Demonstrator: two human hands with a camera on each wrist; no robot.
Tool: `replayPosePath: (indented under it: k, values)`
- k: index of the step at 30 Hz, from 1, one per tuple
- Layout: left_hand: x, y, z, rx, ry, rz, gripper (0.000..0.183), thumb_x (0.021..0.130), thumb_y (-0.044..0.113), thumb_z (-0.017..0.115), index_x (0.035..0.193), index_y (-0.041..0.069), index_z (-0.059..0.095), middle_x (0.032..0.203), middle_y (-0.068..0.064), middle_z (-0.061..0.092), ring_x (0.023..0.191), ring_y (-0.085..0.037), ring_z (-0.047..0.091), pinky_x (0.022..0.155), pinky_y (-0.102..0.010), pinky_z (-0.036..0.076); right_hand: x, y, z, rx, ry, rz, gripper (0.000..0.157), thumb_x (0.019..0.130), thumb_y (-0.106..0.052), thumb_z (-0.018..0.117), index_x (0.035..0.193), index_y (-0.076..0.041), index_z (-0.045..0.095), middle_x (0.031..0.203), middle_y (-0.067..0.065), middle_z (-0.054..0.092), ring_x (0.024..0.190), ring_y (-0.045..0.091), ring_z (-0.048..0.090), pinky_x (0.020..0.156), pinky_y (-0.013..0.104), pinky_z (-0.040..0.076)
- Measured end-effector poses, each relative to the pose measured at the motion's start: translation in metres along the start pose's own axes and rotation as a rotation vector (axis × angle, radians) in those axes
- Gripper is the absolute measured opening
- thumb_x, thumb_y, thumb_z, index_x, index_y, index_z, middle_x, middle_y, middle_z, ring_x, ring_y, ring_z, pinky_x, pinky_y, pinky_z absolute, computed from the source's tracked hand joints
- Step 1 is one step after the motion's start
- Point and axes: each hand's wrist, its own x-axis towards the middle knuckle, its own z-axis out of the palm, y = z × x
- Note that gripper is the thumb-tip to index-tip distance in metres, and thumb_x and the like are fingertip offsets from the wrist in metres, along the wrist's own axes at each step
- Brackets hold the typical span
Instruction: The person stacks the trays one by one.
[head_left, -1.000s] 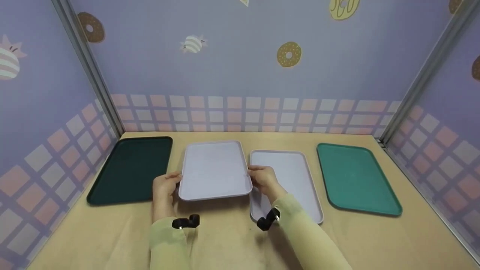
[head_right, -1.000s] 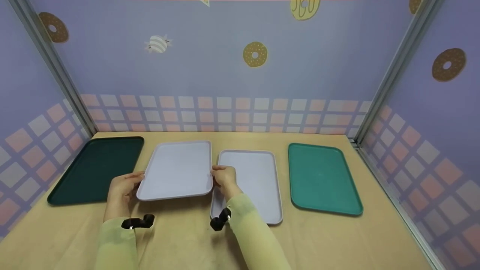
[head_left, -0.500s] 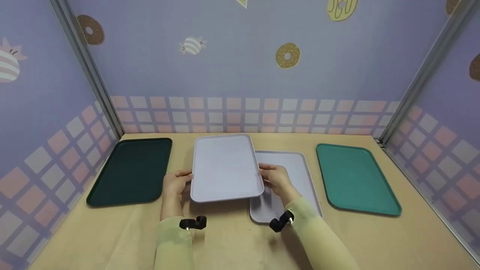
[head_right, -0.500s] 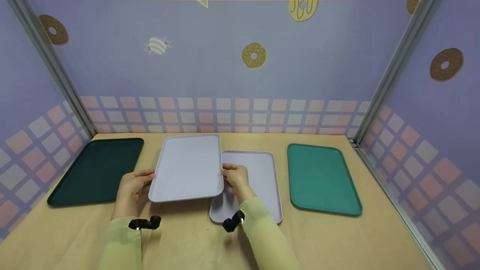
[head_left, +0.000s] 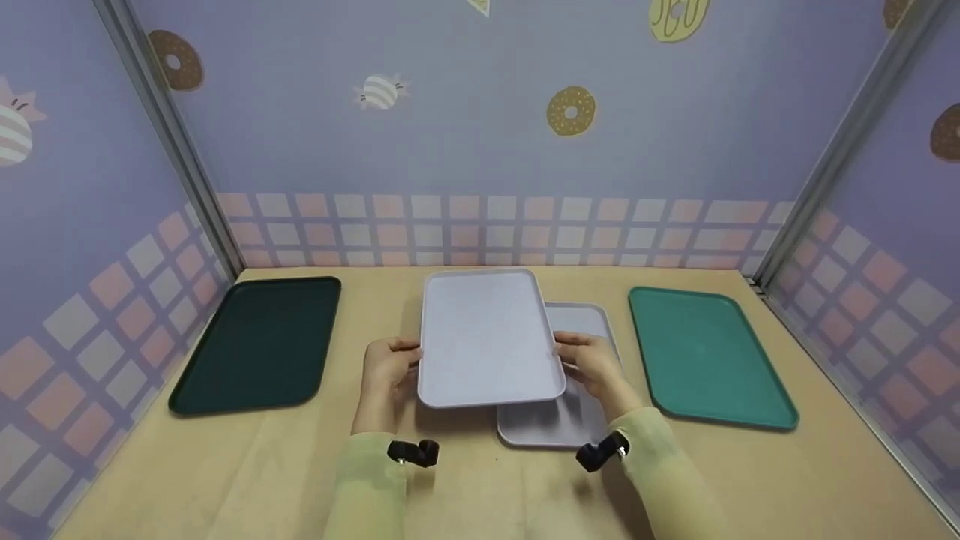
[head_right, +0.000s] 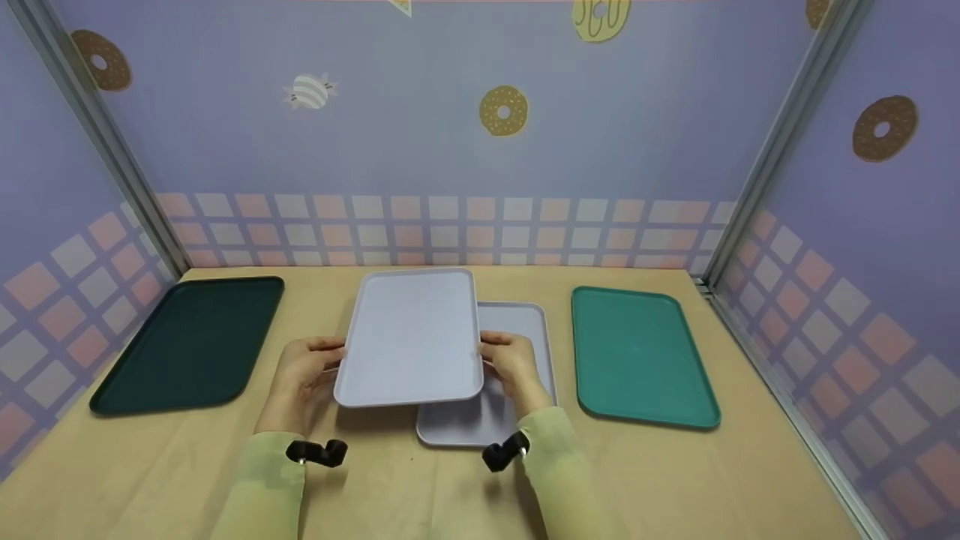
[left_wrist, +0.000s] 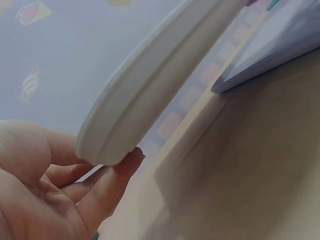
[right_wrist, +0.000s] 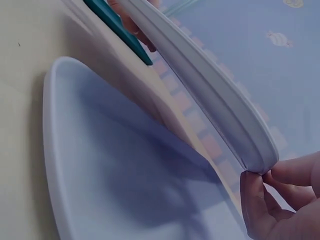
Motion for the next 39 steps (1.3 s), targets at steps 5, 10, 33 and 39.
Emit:
replayPosePath:
  k: [5, 10, 33, 39]
  values:
    - [-0.004, -0.001, 0.015, 0.058, -0.028, 0.05, 0.024, 0.094, -0.006, 0.065, 0.117, -0.011, 0.071, 0.113, -0.025, 0.073, 0.082, -0.017, 0.069, 0.075, -0.031, 0.062, -0.006, -0.002, -0.023, -0.039, -0.009, -0.004, 0.044, 0.097, -0.002, 0.065, 0.139, 0.009, 0.058, 0.098, -0.002, 0.074, 0.086, 0.007, 0.067, 0.078, 0.023, 0.055]
    - [-0.007, -0.002, 0.03, 0.061, -0.045, 0.075, 0.021, 0.093, -0.007, 0.065, 0.112, -0.012, 0.071, 0.103, -0.021, 0.073, 0.077, -0.015, 0.067, 0.07, -0.029, 0.06, -0.009, -0.001, -0.042, -0.056, -0.029, 0.003, 0.047, 0.095, 0.0, 0.066, 0.14, 0.011, 0.056, 0.097, -0.004, 0.074, 0.085, 0.006, 0.069, 0.077, 0.02, 0.057]
    - [-0.025, -0.014, 0.086, 0.125, -0.099, 0.151, 0.021, 0.087, -0.009, 0.068, 0.108, -0.011, 0.074, 0.105, -0.024, 0.073, 0.085, -0.02, 0.068, 0.072, -0.033, 0.062, -0.023, -0.001, -0.106, -0.33, 0.026, 0.066, 0.048, 0.091, -0.005, 0.075, 0.135, 0.008, 0.062, 0.124, 0.016, 0.071, 0.091, 0.007, 0.067, 0.082, 0.024, 0.059]
    - [-0.026, -0.021, 0.093, 0.199, -0.132, 0.189, 0.02, 0.086, -0.007, 0.072, 0.105, -0.009, 0.075, 0.108, -0.024, 0.075, 0.091, -0.022, 0.069, 0.076, -0.032, 0.063, -0.023, 0.002, -0.118, -0.435, 0.037, 0.075, 0.048, 0.089, -0.009, 0.078, 0.133, 0.006, 0.065, 0.121, 0.014, 0.073, 0.086, 0.007, 0.067, 0.076, 0.024, 0.058]
